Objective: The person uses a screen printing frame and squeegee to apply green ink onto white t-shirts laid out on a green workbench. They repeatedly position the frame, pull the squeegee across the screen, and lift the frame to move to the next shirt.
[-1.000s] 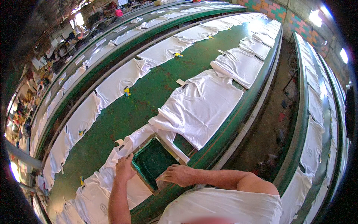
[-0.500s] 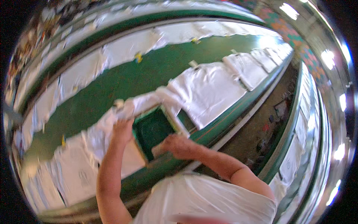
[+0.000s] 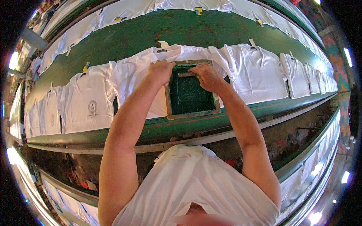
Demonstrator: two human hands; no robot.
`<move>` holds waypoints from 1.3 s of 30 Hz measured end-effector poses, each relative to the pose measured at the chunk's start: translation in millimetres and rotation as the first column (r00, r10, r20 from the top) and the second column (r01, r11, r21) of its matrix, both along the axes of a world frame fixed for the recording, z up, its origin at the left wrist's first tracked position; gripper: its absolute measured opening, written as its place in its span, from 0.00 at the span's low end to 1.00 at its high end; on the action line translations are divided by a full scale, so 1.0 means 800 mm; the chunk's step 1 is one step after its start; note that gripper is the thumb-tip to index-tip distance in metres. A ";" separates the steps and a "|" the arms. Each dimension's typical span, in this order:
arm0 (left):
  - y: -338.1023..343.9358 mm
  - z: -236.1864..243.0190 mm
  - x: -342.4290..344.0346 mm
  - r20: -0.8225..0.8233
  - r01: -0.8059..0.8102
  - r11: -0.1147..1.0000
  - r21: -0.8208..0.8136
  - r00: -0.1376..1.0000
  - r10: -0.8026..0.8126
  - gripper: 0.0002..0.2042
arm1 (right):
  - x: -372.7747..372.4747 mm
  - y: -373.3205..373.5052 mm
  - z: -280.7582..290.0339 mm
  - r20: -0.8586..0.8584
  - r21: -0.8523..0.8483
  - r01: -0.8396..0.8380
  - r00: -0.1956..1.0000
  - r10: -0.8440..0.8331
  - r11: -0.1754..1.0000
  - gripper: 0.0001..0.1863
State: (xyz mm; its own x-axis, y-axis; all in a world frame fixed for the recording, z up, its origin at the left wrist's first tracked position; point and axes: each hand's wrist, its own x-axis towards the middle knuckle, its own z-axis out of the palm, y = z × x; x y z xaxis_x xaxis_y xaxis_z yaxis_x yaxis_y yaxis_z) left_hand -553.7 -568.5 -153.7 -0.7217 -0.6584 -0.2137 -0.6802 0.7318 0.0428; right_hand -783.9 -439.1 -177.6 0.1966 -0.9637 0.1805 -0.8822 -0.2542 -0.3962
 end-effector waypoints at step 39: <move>0.004 -0.017 0.000 -0.045 -0.106 0.994 0.005 0.993 0.106 0.37 | -0.006 0.070 -0.016 -0.083 -0.197 -0.270 0.963 0.258 0.943 0.29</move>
